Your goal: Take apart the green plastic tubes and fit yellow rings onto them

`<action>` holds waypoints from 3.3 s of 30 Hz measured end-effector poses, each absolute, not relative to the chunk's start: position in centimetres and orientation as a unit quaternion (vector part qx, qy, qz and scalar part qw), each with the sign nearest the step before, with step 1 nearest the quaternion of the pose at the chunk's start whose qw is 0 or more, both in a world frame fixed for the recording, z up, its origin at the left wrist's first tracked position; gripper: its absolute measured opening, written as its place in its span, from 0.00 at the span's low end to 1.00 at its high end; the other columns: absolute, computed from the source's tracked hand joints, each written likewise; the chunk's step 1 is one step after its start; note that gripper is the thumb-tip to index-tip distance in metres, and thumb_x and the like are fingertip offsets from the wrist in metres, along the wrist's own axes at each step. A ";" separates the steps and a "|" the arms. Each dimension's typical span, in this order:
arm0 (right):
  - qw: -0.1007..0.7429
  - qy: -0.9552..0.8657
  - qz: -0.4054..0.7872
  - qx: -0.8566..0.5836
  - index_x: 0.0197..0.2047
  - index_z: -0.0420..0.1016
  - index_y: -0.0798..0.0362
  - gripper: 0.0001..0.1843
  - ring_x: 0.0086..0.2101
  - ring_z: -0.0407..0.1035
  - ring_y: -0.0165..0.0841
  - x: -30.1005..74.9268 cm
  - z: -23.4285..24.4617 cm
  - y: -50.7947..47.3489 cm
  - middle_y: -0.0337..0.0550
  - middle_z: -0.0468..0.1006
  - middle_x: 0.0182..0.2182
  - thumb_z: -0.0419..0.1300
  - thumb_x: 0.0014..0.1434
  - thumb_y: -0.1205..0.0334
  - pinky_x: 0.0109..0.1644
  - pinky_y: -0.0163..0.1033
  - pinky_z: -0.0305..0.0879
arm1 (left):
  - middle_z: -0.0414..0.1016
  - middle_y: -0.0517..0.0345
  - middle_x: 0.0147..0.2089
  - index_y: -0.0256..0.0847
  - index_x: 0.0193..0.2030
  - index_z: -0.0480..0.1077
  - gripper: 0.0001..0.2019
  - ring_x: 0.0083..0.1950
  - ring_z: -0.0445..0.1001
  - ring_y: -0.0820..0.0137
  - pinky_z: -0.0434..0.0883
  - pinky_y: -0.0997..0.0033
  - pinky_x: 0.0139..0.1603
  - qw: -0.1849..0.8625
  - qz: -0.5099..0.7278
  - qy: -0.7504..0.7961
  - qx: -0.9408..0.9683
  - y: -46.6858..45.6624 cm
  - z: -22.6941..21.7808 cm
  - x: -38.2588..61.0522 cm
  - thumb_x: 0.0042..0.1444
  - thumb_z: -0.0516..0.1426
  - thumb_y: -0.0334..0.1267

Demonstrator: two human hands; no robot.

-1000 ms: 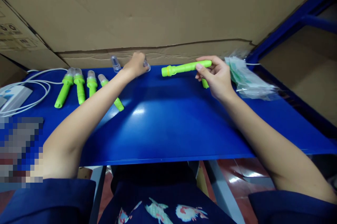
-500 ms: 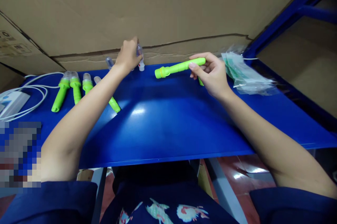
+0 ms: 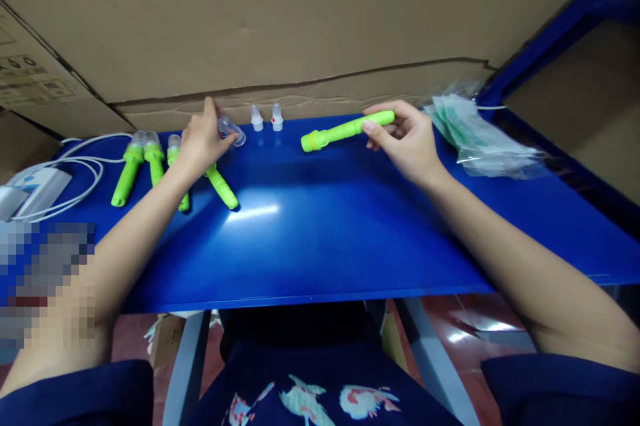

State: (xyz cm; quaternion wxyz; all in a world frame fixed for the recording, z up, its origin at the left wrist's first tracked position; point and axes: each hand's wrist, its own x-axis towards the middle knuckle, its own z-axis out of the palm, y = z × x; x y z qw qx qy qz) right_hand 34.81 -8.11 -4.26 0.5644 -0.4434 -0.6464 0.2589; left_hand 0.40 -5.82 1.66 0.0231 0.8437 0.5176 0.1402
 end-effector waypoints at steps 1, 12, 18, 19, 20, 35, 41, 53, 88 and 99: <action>0.565 -0.646 0.260 -0.443 0.43 0.79 0.45 0.32 0.26 0.73 0.36 34.8 -4.3 -8.1 0.42 0.77 0.31 0.75 0.50 0.28 0.29 0.44 0.73 | 0.80 0.50 0.55 0.43 0.61 0.72 0.26 0.70 0.64 0.50 0.62 0.49 0.66 0.018 0.134 0.515 0.847 -5.8 1.7 0.5 0.66 0.58 0.59; 0.497 -0.697 0.129 -0.500 0.47 0.77 0.47 0.28 0.31 0.76 0.40 35.8 -4.3 -8.0 0.45 0.82 0.35 0.68 0.60 0.31 0.37 0.48 0.75 | 0.58 0.49 0.78 0.32 0.71 0.61 0.33 0.74 0.50 0.52 0.45 0.42 0.74 -0.094 0.120 0.590 0.793 0.6 -0.5 -1.8 0.73 0.41 0.57; 0.337 -0.741 -0.051 -0.578 0.50 0.72 0.50 0.13 0.48 0.76 0.51 37.8 -4.2 -7.6 0.58 0.81 0.48 0.61 0.68 0.50 0.55 0.57 0.74 | 0.61 0.46 0.75 0.34 0.72 0.56 0.27 0.71 0.54 0.52 0.49 0.39 0.73 -0.134 0.131 0.589 0.786 0.6 -1.1 -0.9 0.75 0.40 0.47; 0.312 -0.739 -0.068 -0.593 0.51 0.72 0.51 0.14 0.50 0.75 0.53 37.9 -4.3 -7.5 0.60 0.80 0.50 0.59 0.68 0.53 0.53 0.58 0.74 | 0.61 0.45 0.75 0.35 0.73 0.57 0.26 0.71 0.55 0.51 0.50 0.39 0.73 -0.142 0.126 0.583 0.790 0.4 -1.1 -0.4 0.74 0.41 0.45; 0.287 -0.737 -0.081 -0.606 0.52 0.72 0.53 0.15 0.50 0.75 0.55 38.0 -4.4 -7.4 0.61 0.78 0.52 0.59 0.67 0.54 0.52 0.58 0.75 | 0.62 0.44 0.75 0.35 0.72 0.57 0.26 0.72 0.56 0.50 0.51 0.39 0.73 -0.147 0.121 0.578 0.794 0.3 -1.1 0.0 0.74 0.43 0.44; 0.070 -0.724 -0.032 -0.685 0.56 0.78 0.56 0.23 0.39 0.78 0.53 38.1 -4.6 -7.7 0.68 0.70 0.58 0.59 0.68 0.47 0.42 0.62 0.74 | 0.84 0.40 0.56 0.35 0.73 0.61 0.29 0.69 0.73 0.44 0.56 0.35 0.71 -0.001 0.171 0.570 0.804 2.3 -2.0 4.3 0.67 0.54 0.39; 0.077 -0.717 -0.038 -0.692 0.61 0.75 0.57 0.26 0.45 0.78 0.58 37.0 -3.4 -8.5 0.70 0.68 0.62 0.54 0.71 0.48 0.46 0.64 0.74 | 0.82 0.42 0.57 0.38 0.69 0.66 0.24 0.65 0.76 0.49 0.65 0.49 0.69 -0.024 0.156 0.613 0.774 -1.7 0.1 1.1 0.68 0.52 0.42; 0.101 -0.769 -0.041 -0.629 0.58 0.78 0.58 0.20 0.53 0.76 0.58 34.4 -3.3 -9.7 0.64 0.72 0.62 0.53 0.72 0.56 0.50 0.59 0.75 | 0.76 0.33 0.61 0.30 0.60 0.76 0.23 0.63 0.78 0.48 0.73 0.52 0.70 -0.027 -0.017 0.685 0.728 -4.4 -0.2 -4.8 0.68 0.49 0.41; 0.224 -0.825 0.202 -0.478 0.56 0.80 0.51 0.29 0.36 0.80 0.46 33.3 -5.2 -9.6 0.51 0.86 0.37 0.52 0.70 0.37 0.43 0.50 0.75 | 0.81 0.31 0.52 0.31 0.62 0.72 0.35 0.53 0.80 0.47 0.69 0.56 0.53 -0.089 0.094 0.394 0.910 -6.1 -4.4 6.3 0.71 0.51 0.65; 0.140 -0.874 -0.047 -0.463 0.62 0.79 0.42 0.29 0.49 0.75 0.50 31.3 -3.0 -11.7 0.55 0.83 0.54 0.39 0.78 0.53 0.54 0.58 0.68 | 0.63 0.57 0.20 0.40 0.28 0.71 0.40 0.22 0.58 0.70 0.57 0.67 0.26 0.465 0.005 0.392 0.794 -5.9 -0.8 4.3 0.61 0.46 0.78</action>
